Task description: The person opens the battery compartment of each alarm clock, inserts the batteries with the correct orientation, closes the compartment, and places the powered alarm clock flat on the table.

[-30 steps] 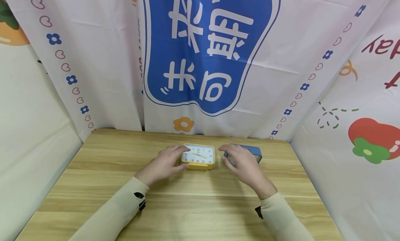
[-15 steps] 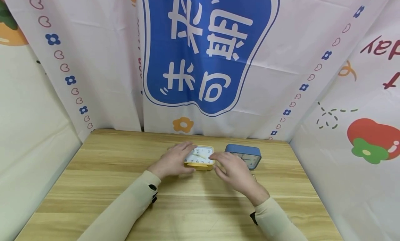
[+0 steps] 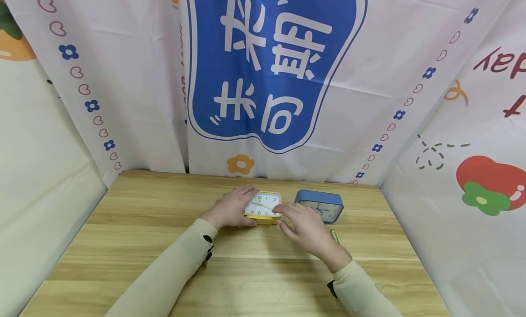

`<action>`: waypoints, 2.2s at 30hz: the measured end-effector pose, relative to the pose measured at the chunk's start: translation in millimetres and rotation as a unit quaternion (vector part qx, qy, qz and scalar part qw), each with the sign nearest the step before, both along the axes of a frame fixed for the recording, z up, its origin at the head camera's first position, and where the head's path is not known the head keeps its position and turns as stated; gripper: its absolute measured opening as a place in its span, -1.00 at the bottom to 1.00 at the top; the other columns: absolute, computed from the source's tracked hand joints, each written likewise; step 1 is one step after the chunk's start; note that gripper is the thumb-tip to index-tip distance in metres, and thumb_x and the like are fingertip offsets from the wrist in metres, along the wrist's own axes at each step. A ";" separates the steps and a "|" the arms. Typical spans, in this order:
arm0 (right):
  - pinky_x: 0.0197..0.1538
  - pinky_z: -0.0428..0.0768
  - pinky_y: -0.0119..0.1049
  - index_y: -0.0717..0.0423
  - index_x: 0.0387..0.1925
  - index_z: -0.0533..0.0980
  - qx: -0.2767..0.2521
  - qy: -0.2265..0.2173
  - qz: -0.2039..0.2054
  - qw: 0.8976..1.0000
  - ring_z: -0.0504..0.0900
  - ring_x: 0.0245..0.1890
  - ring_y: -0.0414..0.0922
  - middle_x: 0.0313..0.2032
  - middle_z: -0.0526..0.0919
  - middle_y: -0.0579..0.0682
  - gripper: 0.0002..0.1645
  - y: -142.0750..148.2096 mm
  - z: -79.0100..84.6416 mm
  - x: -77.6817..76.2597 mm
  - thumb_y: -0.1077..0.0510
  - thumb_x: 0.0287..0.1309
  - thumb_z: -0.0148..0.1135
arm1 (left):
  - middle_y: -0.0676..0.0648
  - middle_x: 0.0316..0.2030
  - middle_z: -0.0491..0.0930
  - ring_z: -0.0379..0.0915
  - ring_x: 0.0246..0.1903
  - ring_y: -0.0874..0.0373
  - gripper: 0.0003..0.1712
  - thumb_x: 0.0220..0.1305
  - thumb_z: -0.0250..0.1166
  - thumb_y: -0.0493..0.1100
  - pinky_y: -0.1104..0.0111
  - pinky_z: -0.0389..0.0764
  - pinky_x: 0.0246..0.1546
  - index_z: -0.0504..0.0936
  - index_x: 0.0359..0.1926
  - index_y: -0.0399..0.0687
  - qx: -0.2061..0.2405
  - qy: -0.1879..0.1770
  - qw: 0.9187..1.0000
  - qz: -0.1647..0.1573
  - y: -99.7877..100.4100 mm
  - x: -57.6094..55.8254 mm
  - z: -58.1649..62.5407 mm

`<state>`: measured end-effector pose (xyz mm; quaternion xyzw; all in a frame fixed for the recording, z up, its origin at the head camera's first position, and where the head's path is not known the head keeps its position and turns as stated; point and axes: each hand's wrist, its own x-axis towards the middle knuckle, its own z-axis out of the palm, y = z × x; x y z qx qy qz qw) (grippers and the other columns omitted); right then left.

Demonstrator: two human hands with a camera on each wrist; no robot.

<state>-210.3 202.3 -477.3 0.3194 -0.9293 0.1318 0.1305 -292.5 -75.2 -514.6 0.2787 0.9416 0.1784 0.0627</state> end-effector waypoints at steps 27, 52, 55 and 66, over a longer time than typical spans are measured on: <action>0.67 0.67 0.24 0.12 0.67 0.52 -0.113 -0.171 -0.073 0.976 0.66 0.61 0.21 0.61 0.65 0.18 -0.37 -4.6 -6.5 -0.9 0.05 0.77 0.35 | -0.26 0.76 0.42 0.34 0.76 -0.29 0.31 0.13 0.90 0.12 -0.24 0.50 0.77 0.44 0.77 -0.12 0.038 0.017 0.999 0.008 -14.2 10.3 11.7; 0.58 0.78 0.07 0.37 0.79 0.27 -0.325 -0.367 -0.069 0.869 0.65 0.60 0.33 0.59 0.59 0.41 -0.13 -7.7 -14.7 -1.0 -0.04 0.81 0.27 | -0.19 0.72 0.48 0.38 0.74 -0.26 0.40 -0.03 0.97 0.00 -0.17 0.61 0.70 0.43 0.78 -0.11 0.078 0.116 0.990 -0.034 -36.4 73.3 26.5; 0.49 0.85 -0.05 0.38 0.77 0.30 -0.350 -0.410 -0.069 0.840 0.74 0.49 0.25 0.53 0.63 0.41 -0.15 -7.6 -14.9 -0.8 -0.05 0.81 0.27 | -0.19 0.71 0.48 0.39 0.73 -0.25 0.41 -0.06 0.97 -0.02 -0.12 0.61 0.71 0.44 0.77 -0.13 0.084 0.132 0.987 -0.046 -37.3 77.7 26.4; 0.25 0.94 -0.25 0.53 0.60 0.39 -0.439 -0.475 -0.064 0.760 0.90 0.12 -0.11 0.34 0.77 0.41 -0.27 -11.6 -9.8 -2.5 0.10 0.72 0.33 | -0.18 0.73 0.45 0.39 0.75 -0.22 0.42 -0.03 0.96 0.00 -0.05 0.57 0.73 0.40 0.80 -0.09 0.083 0.166 0.980 -0.072 -39.2 82.8 22.4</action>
